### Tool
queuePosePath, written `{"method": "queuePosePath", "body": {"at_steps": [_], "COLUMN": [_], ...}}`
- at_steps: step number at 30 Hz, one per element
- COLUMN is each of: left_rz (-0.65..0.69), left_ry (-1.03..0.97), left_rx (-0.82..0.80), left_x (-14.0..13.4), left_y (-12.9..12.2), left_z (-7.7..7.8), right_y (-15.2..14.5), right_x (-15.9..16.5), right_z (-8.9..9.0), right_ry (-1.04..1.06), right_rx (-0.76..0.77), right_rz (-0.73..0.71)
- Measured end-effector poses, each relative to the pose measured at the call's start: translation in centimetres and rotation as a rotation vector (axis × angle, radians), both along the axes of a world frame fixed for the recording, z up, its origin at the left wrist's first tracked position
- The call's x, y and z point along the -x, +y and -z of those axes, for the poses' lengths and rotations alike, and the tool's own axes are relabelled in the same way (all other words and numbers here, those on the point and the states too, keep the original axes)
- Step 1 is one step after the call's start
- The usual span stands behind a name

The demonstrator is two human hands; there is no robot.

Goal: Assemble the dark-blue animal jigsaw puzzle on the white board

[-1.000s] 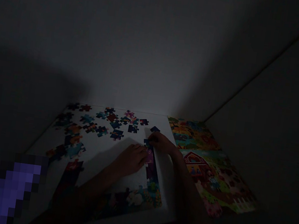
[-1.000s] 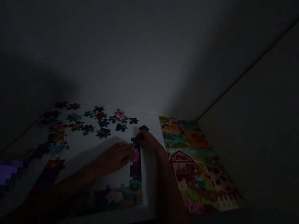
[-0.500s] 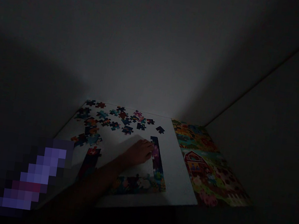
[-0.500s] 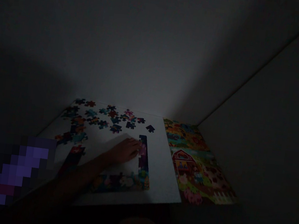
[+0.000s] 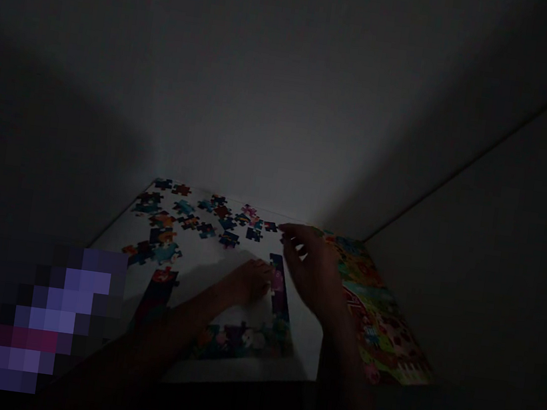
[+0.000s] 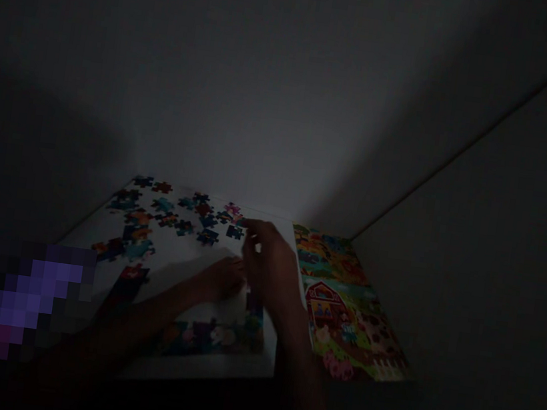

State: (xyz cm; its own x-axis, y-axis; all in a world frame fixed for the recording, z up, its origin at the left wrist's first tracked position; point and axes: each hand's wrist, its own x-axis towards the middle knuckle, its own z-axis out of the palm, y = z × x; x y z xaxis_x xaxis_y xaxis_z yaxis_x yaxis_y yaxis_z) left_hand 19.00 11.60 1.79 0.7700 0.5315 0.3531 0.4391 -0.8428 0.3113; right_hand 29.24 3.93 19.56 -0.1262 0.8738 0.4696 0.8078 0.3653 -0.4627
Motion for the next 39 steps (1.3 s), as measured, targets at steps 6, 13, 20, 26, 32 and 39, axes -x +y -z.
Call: {"method": "queuePosePath", "body": {"at_steps": [6, 13, 20, 26, 32, 39], "left_rz": [0.033, 0.018, 0.002, 0.021, 0.030, -0.029], "left_ry": [0.055, 0.072, 0.087, 0.073, 0.113, 0.137], "left_rx": [-0.012, 0.050, 0.077, 0.099, 0.058, 0.065], "left_x": [0.3, 0.3, 0.1, 0.4, 0.6, 1.2], "left_y": [-0.4, -0.5, -0.4, -0.3, -0.5, -0.1], "left_z": [-0.9, -1.7, -2.0, -1.9, -1.9, -2.1], "right_y": [12.4, 13.4, 13.7, 13.4, 13.9, 13.8], "right_x": [-11.0, -12.4, -12.0, -11.9, -12.6, -13.6], "right_z": [11.8, 19.1, 19.2, 19.1, 20.0, 19.9], "right_ry": [0.215, 0.251, 0.023, -0.021, 0.122, 0.380], "right_rx": [0.102, 0.082, 0.110, 0.142, 0.129, 0.179], "right_rz": [0.424, 0.424, 0.333, 0.343, 0.323, 0.202]}}
